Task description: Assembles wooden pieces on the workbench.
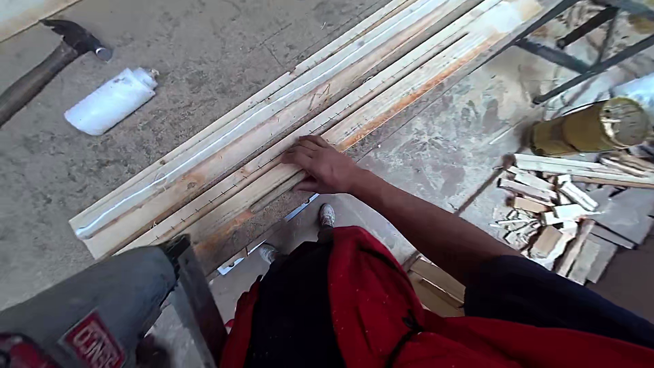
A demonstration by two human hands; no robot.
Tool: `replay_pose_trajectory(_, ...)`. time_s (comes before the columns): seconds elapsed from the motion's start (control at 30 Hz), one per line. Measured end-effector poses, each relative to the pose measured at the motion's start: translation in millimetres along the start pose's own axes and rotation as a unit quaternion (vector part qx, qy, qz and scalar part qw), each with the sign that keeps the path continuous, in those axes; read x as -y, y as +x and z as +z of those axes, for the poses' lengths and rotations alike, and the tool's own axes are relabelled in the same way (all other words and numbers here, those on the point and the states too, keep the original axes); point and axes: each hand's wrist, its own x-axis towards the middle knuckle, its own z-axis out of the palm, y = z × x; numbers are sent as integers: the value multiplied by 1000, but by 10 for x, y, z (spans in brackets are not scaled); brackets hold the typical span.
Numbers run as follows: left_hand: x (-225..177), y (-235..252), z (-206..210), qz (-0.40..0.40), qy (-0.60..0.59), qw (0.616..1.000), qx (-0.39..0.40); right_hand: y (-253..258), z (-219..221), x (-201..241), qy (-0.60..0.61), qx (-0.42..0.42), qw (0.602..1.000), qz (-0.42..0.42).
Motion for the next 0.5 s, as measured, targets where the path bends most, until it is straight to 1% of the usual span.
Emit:
replay_pose_trajectory(0.07, -68, 85, 235, -5, -15, 1000, 0, -17, 31, -23, 13, -14, 1000, 0)
replay_pose_trajectory(0.13, -236, 226, 599, -6, 2, 1000, -2, -21, 37, 23, 20, -22, 999, 17)
replay_pose_trajectory(0.2, -343, 344, 806, -22, 22, 999, 14, -10, 28, 63, 15, -33, 999, 36)
replay_pose_trajectory(0.3, -404, 488, 1035, -33, 52, 997, 35, -64, 7, 99, -11, -44, 998, 54)
replay_pose_trajectory(0.43, -497, 666, 1271, -40, 80, 995, 41, -42, 12, 100, 22, -30, 997, 66)
replay_pose_trajectory(0.5, -533, 748, 1305, -42, 94, 994, 47, -28, -4, 82, 33, -22, 997, 70)
